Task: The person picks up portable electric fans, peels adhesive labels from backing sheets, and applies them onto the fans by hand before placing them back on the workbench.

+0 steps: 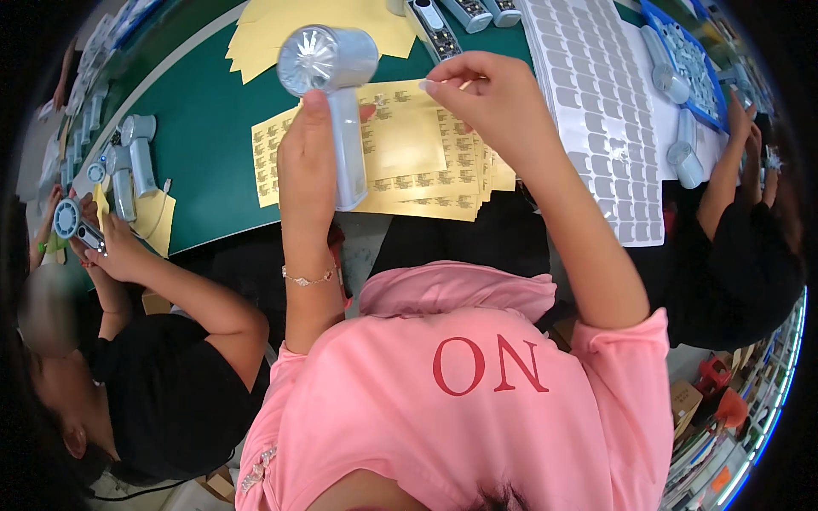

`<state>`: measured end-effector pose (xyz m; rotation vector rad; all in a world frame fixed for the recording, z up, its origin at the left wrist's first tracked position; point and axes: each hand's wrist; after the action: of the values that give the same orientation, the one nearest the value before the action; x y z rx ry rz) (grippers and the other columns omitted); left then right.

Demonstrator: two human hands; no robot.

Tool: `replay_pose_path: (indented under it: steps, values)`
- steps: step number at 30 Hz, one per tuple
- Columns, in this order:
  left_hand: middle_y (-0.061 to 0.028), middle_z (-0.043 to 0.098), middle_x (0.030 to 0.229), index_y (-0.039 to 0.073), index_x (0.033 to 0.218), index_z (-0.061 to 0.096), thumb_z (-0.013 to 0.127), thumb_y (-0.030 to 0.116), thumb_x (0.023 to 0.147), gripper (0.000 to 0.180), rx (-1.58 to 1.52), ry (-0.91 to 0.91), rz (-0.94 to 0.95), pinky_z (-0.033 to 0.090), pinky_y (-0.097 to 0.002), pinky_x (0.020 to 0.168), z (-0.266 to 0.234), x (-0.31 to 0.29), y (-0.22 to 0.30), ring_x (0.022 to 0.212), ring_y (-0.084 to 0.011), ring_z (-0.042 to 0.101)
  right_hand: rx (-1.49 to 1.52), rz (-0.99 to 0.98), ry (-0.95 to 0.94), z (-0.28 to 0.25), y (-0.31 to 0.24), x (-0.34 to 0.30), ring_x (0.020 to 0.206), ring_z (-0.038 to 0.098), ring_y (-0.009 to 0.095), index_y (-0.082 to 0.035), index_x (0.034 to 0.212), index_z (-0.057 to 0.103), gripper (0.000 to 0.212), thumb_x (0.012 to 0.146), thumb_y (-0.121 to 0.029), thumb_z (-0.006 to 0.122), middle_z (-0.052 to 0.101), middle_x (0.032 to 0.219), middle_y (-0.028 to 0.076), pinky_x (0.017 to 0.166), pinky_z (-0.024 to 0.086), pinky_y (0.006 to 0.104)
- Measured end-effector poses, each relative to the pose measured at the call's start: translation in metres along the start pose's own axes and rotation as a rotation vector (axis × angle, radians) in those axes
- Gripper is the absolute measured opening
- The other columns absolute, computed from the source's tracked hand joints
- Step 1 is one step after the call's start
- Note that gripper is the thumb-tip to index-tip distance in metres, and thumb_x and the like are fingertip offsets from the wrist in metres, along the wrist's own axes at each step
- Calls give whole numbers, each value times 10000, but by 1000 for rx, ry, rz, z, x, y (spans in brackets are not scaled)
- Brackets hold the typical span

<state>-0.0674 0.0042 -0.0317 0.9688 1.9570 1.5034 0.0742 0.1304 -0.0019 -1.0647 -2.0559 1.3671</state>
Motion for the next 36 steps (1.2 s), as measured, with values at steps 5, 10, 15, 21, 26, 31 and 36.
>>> replay_pose_path:
  steps: [5,10,15,21,26,31,36]
  values:
    - [-249,526,611,-21,733,512,389,448,913,517,53,-32,-4,404,-456,550,7,-2,-5,593,-417,524,-197,69,-88,12,2,23,426,466,58,23,816,608,173,794,-148,626,567,627,36,408,376,208]
    - [-252,534,615,-33,804,532,404,437,910,498,107,-66,-18,405,-461,547,-2,-5,-2,601,-421,534,-231,66,-76,23,-2,19,420,477,68,11,802,609,153,786,-140,626,568,619,35,421,393,224]
    - [-255,549,658,-20,826,542,402,436,909,484,42,-54,-34,411,-464,586,9,-5,-18,658,-431,538,-475,-290,44,26,32,23,609,569,222,-14,902,568,197,741,-105,635,583,705,123,544,460,329]
    - [-254,558,692,-8,818,546,372,460,912,508,161,-54,-76,409,-466,601,4,-6,3,685,-433,538,-638,-504,119,0,10,7,689,578,274,-46,915,540,177,751,-49,606,571,788,121,609,464,350]
    - [-193,607,701,0,889,540,328,493,921,538,-228,-46,-60,430,-349,588,7,-7,9,628,-267,567,-724,-277,-14,-108,35,4,750,560,171,-22,897,624,133,767,-6,603,554,876,75,643,446,248]
    - [-145,615,737,13,958,513,225,613,884,670,-1084,-379,-300,427,-204,507,3,6,18,572,-121,541,-561,-345,-139,-124,46,5,790,552,173,-5,913,607,182,735,37,604,547,878,68,681,435,258]
    - [-80,548,685,4,963,501,274,661,844,705,-1411,-507,-460,429,-252,446,15,5,12,587,-156,542,-598,-320,-183,-126,45,13,754,543,171,-11,895,579,195,713,44,620,533,857,73,662,427,256]
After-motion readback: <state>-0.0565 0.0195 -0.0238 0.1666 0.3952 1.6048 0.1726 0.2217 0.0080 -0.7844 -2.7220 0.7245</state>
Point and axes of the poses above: each hand's wrist, its own x-axis towards the middle knuckle, its own z-axis out of the palm, y = z × x
